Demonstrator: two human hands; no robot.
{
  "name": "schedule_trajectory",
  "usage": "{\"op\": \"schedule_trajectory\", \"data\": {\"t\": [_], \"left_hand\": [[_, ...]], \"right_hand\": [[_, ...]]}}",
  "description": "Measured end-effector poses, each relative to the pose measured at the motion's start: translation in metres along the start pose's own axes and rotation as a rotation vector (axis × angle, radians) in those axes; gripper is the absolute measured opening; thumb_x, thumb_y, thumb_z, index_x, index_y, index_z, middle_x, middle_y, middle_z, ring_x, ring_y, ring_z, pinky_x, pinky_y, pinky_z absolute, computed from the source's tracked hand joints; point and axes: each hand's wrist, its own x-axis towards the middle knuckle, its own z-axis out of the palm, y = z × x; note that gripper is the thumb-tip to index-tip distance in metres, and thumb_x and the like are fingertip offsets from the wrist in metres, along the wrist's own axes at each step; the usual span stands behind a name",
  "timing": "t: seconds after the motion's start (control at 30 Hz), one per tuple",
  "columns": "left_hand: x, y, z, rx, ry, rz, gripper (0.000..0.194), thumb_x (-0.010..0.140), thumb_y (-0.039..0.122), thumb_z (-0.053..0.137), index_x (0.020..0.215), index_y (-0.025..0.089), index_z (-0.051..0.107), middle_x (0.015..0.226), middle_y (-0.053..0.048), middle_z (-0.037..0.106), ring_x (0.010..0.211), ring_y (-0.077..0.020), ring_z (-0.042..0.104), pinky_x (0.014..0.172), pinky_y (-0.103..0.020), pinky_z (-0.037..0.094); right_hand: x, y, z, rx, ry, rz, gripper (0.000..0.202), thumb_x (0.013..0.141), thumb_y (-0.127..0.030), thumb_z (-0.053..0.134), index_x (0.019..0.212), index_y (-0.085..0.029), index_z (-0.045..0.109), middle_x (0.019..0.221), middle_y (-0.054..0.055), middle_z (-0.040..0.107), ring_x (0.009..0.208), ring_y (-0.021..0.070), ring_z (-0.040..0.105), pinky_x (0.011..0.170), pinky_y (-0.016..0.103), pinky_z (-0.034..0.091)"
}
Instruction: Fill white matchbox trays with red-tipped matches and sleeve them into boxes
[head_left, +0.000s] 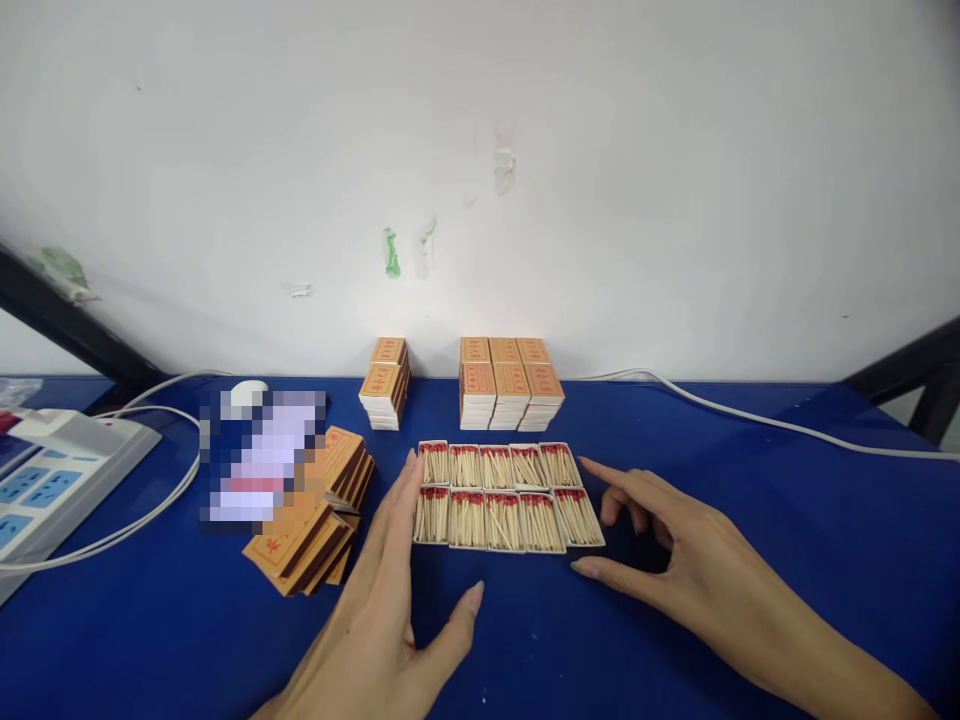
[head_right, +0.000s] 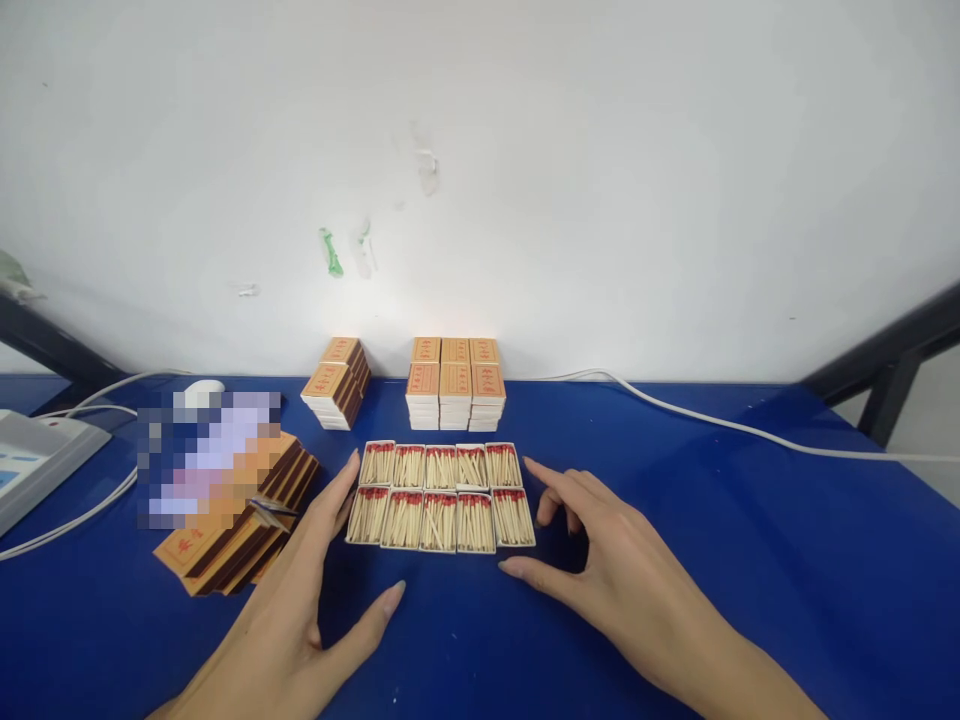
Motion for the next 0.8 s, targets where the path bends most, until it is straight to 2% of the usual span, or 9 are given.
{"op": "schedule_trajectory", "data": {"t": [0.1,0.2,0.33,0.5,0.67,0.8], "left_hand": [[0.003,0.001,-0.001,0.04,-0.003,0.008,0.1,0.112,0.046,0.071,0.19,0.039,0.01,0.191,-0.013,0.037,0.169,-0.048,0.05,0.117,-0.067,0.067],[0.004,0.0,-0.002,0.067,-0.014,0.025,0.1,0.113,0.047,0.07,0.19,0.04,0.007,0.191,-0.014,0.038,0.171,-0.0469,0.046,0.125,-0.072,0.059],[0.003,-0.005,0.0,0.116,-0.004,0.022,0.096,0.114,0.048,0.068,0.19,0.04,0.008,0.192,-0.013,0.034,0.174,-0.0457,0.042,0.129,-0.077,0.051],[0.005,-0.013,0.004,0.083,0.017,0.013,0.09,0.117,0.049,0.066,0.189,0.041,0.014,0.191,-0.012,0.038,0.174,-0.0406,0.044,0.132,-0.071,0.048],[0.006,-0.014,0.004,0.062,0.042,0.031,0.084,0.118,0.041,0.065,0.188,0.042,0.019,0.189,-0.008,0.042,0.173,-0.0351,0.046,0.136,-0.065,0.047],[0.009,-0.011,0.006,0.059,0.049,0.064,0.08,0.12,0.039,0.061,0.189,0.041,0.02,0.189,-0.009,0.041,0.174,-0.0364,0.044,0.137,-0.066,0.045]], "right_hand": [[0.001,-0.007,0.007,-0.075,0.048,-0.028,0.093,0.092,-0.075,0.088,0.172,-0.038,0.062,0.106,0.003,0.075,0.086,0.0262,0.073,0.078,0.043,0.067],[0.003,-0.015,0.014,-0.131,0.094,-0.029,0.095,0.093,-0.082,0.081,0.172,-0.033,0.063,0.102,0.004,0.074,0.084,0.0275,0.073,0.073,0.043,0.067],[0.002,-0.018,0.02,-0.142,0.129,-0.041,0.093,0.097,-0.085,0.075,0.174,-0.035,0.061,0.097,0.003,0.073,0.081,0.0275,0.072,0.069,0.042,0.066],[0.001,-0.015,0.025,-0.154,0.16,-0.045,0.093,0.097,-0.088,0.073,0.174,-0.035,0.062,0.094,0.003,0.073,0.078,0.0266,0.071,0.068,0.042,0.065],[0.002,-0.014,0.025,-0.157,0.164,-0.05,0.094,0.097,-0.088,0.074,0.173,-0.035,0.062,0.092,0.003,0.073,0.08,0.0275,0.072,0.069,0.042,0.066],[0.002,-0.016,0.025,-0.153,0.174,-0.044,0.092,0.097,-0.089,0.073,0.171,-0.036,0.064,0.091,0.003,0.073,0.076,0.0262,0.07,0.066,0.04,0.064]]}}
